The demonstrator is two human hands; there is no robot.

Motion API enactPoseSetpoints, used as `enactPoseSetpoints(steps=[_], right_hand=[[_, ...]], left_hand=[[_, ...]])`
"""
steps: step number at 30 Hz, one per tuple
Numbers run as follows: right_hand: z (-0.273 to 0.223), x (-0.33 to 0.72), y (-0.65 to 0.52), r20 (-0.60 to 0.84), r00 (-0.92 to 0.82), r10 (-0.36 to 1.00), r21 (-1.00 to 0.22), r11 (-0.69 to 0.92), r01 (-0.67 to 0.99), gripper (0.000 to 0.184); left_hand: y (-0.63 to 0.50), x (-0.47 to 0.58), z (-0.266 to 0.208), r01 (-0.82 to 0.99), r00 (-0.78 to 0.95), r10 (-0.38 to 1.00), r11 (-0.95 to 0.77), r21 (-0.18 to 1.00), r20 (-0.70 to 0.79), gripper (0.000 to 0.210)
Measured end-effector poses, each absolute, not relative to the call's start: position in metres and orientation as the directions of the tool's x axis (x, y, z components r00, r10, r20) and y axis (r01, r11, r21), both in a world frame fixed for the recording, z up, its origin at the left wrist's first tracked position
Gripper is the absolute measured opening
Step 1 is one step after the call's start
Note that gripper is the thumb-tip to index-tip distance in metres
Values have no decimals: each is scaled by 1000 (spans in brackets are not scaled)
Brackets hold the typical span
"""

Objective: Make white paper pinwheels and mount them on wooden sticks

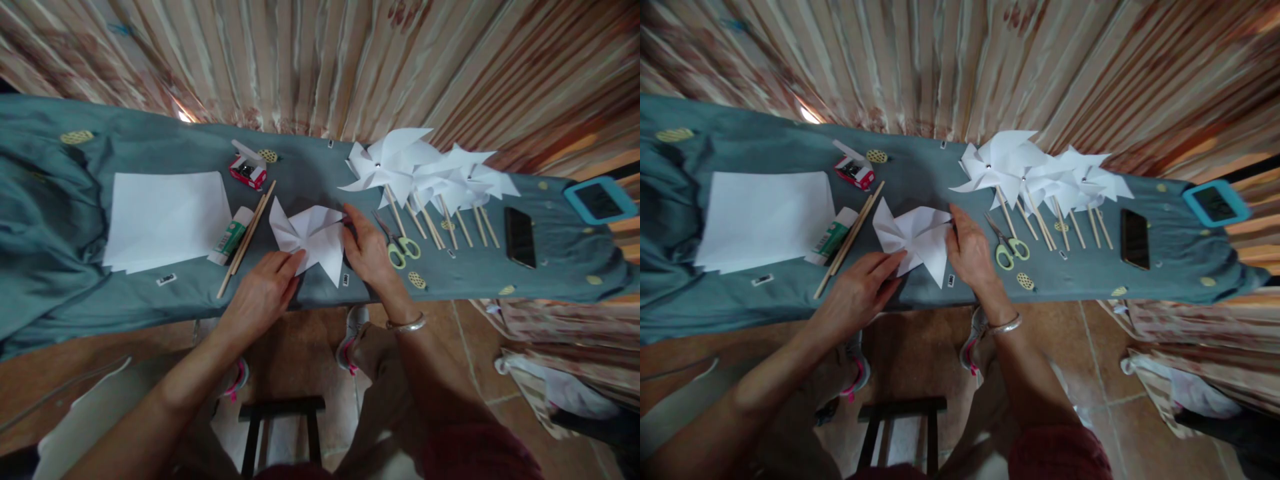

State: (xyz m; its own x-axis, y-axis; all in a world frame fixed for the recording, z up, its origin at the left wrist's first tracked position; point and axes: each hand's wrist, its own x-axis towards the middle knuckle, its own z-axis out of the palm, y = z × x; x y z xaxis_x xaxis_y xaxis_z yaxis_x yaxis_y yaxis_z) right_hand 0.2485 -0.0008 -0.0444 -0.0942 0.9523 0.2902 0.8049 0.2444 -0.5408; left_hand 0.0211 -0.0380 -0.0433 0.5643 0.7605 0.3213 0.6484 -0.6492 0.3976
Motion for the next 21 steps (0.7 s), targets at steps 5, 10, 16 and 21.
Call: enactPoseSetpoints(steps=[5,10,16,21], right_hand=[[-39,257,-6,275,-1,961,-626,180,758,42],[-37,263,-19,149,98,984,-790,58,610,37],[-39,269,-30,-55,113,992,-896,-99,433,38],[-32,272,-35,-207,11,978,-950,-203,236,42]], left_hand=[[-37,14,-38,658,575,757,-653,375,310,43],[-32,5,-34,676,565,755,-655,339,333,44],[-26,0,-36,689,555,749,-657,305,361,40],[-22,0,-37,725,528,781,-619,301,335,35]])
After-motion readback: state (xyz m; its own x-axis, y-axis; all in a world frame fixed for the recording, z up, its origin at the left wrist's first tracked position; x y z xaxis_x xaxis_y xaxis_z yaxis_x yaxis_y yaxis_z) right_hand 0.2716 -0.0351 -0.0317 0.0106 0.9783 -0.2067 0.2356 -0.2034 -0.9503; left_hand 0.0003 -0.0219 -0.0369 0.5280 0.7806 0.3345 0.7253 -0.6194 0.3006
